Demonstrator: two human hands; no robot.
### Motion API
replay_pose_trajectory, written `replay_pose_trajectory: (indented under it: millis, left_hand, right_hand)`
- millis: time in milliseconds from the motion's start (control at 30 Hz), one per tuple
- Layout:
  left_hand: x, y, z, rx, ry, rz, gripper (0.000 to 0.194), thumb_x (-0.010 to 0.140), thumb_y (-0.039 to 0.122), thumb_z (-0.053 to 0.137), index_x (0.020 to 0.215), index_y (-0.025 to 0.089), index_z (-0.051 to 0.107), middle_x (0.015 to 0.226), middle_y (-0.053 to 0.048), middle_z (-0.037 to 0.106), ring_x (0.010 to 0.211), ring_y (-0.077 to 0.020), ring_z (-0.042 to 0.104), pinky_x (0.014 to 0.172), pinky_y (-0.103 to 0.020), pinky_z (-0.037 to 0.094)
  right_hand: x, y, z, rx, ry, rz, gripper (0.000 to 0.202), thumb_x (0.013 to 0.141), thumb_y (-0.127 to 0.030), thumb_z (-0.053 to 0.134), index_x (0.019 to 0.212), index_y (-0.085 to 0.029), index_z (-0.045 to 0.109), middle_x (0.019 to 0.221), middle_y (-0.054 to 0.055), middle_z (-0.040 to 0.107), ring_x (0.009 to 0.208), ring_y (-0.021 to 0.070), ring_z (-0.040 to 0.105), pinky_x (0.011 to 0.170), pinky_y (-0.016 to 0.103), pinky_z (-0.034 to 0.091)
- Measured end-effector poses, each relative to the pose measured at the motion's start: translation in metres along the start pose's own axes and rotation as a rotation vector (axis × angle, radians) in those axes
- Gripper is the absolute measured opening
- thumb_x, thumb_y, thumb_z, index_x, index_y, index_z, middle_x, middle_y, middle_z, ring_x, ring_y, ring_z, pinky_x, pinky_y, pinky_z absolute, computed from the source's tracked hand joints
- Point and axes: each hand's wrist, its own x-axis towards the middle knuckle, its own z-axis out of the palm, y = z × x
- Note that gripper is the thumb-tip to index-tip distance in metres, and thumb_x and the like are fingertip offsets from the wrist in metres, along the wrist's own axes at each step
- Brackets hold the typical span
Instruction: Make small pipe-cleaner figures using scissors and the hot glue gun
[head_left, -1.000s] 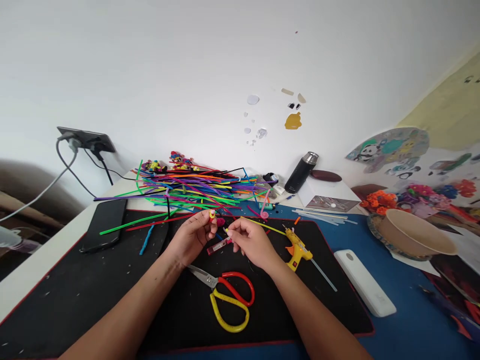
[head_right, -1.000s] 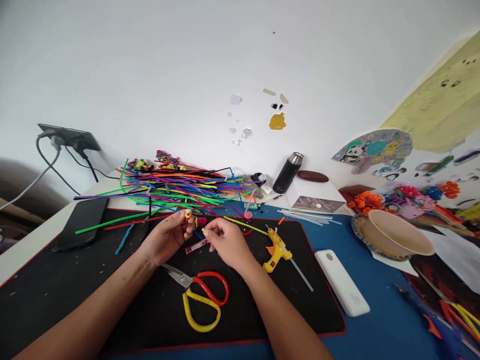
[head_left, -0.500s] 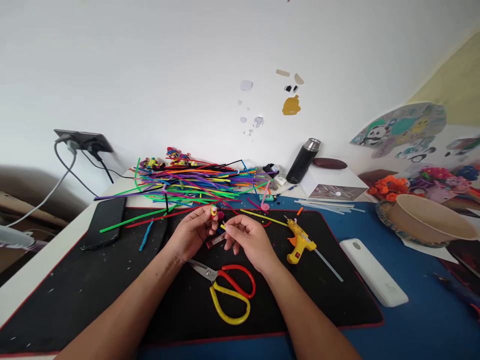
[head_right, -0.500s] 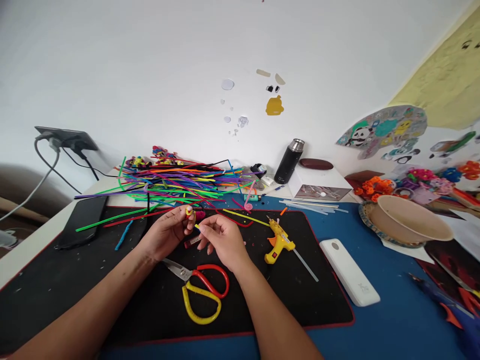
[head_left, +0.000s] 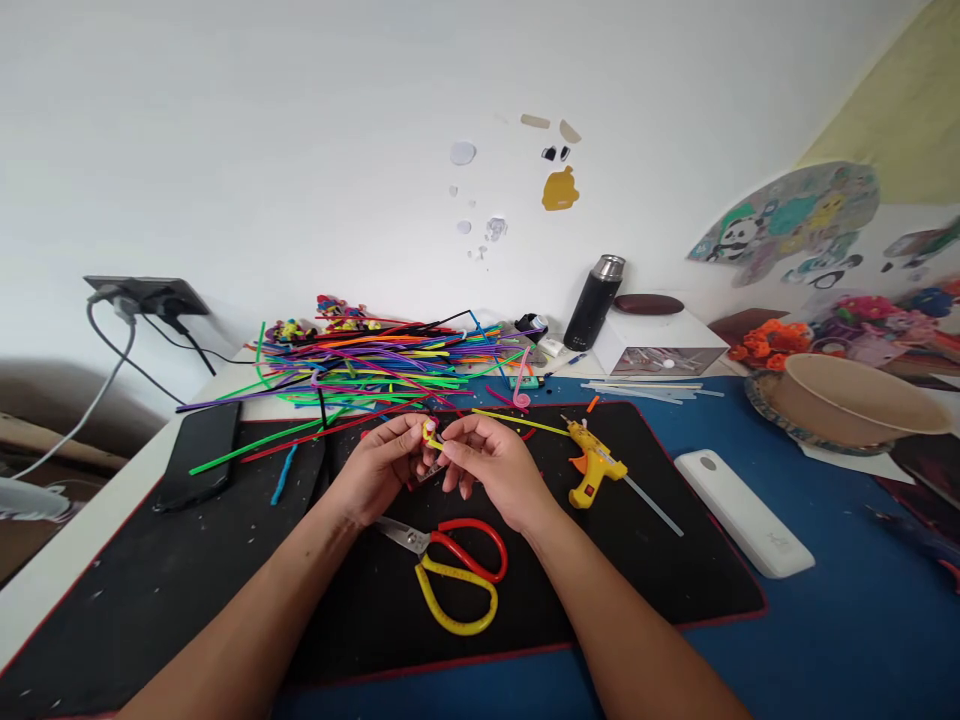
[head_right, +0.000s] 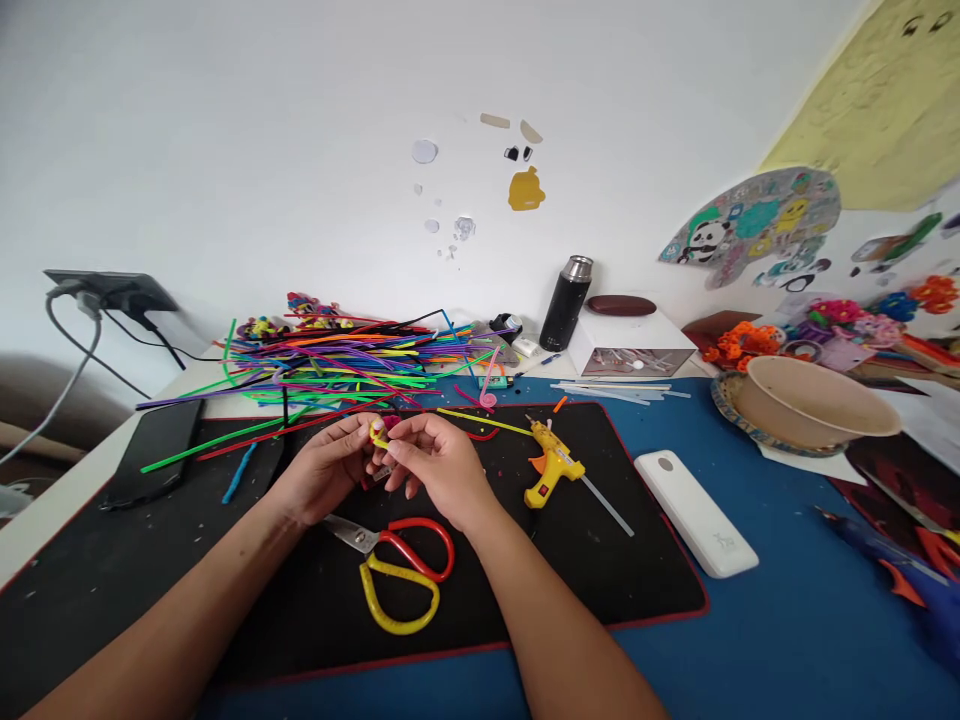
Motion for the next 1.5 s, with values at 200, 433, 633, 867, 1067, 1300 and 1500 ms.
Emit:
replay_pose_trajectory:
  millis: [200, 433, 633, 867, 1067, 1300, 1500]
  left_hand:
    - [-0.0018, -0.0007, 0.0014, 0.012, -0.046, -0.014, 0.031, 0.076, 0.036, 0.093, 0.089, 0.013, 0.077, 0.071, -0.005, 0.071, 0.061, -0.0138, 0.064, 0.056, -0.021, 0.051]
    - [-0.0021, -0.0019, 0.0, 0.0, -0.041, -0.037, 0.031, 0.074, 0.035, 0.094, 0.091, 0.013, 0.078, 0.074, -0.005, 0.072, 0.063, -0.014, 0.065, 0.058, -0.022, 0.051]
    - [-0.0023, -0.0019, 0.0012, 0.003, -0.067, -0.037, 0.03, 0.076, 0.034, 0.093, 0.09, 0.012, 0.078, 0.074, -0.005, 0.073, 0.063, -0.0135, 0.065, 0.057, -0.021, 0.05]
    - [-0.0022, -0.0008, 0.0031, 0.001, -0.075, -0.042, 0.031, 0.073, 0.035, 0.095, 0.088, 0.013, 0.079, 0.073, -0.005, 0.072, 0.062, -0.0126, 0.064, 0.057, -0.02, 0.05]
    - [-0.0024, -0.0026, 0.0014, 0.001, -0.065, -0.051, 0.032, 0.073, 0.035, 0.095, 0.09, 0.013, 0.079, 0.074, -0.005, 0.073, 0.063, -0.0126, 0.065, 0.057, -0.02, 0.051]
    - [-0.002, -0.0018, 0.0017, 0.008, -0.066, -0.051, 0.032, 0.073, 0.035, 0.095, 0.09, 0.013, 0.08, 0.074, -0.005, 0.074, 0.062, -0.0128, 0.065, 0.057, -0.02, 0.052]
    - [-0.0023, -0.0012, 0.0021, -0.002, -0.065, -0.049, 0.032, 0.073, 0.034, 0.096, 0.09, 0.013, 0.08, 0.073, -0.005, 0.073, 0.062, -0.0128, 0.065, 0.056, -0.02, 0.052]
  right_hand:
    - [0.0, -0.002, -0.0004, 0.054, 0.011, -0.008, 0.034, 0.079, -0.042, 0.085, 0.094, -0.02, 0.063, 0.075, -0.001, 0.072, 0.052, 0.0127, 0.066, 0.044, 0.021, 0.044]
    - [-0.0009, -0.0038, 0.0014, 0.073, 0.018, 0.0, 0.032, 0.079, -0.04, 0.084, 0.092, -0.019, 0.064, 0.073, -0.002, 0.071, 0.05, 0.0119, 0.065, 0.043, 0.02, 0.044]
    - [-0.0005, -0.0024, 0.0007, 0.078, 0.015, 0.01, 0.033, 0.078, -0.04, 0.085, 0.092, -0.019, 0.064, 0.073, -0.001, 0.072, 0.05, 0.0119, 0.065, 0.043, 0.02, 0.044]
    - [-0.0007, -0.002, 0.0005, 0.084, 0.015, 0.031, 0.034, 0.077, -0.04, 0.085, 0.094, -0.019, 0.064, 0.072, -0.002, 0.071, 0.05, 0.0121, 0.065, 0.042, 0.02, 0.043]
    - [-0.0013, -0.0036, 0.0013, 0.086, 0.018, 0.039, 0.035, 0.077, -0.041, 0.086, 0.094, -0.019, 0.064, 0.072, -0.002, 0.071, 0.05, 0.0119, 0.064, 0.043, 0.02, 0.043]
    - [-0.0007, -0.003, 0.0007, 0.089, 0.021, 0.051, 0.036, 0.076, -0.041, 0.086, 0.094, -0.019, 0.064, 0.073, -0.001, 0.071, 0.051, 0.0124, 0.065, 0.043, 0.021, 0.043]
    - [-0.0006, -0.0017, 0.0007, 0.096, 0.027, 0.061, 0.036, 0.076, -0.041, 0.086, 0.094, -0.019, 0.064, 0.073, -0.002, 0.071, 0.051, 0.0122, 0.065, 0.044, 0.02, 0.042]
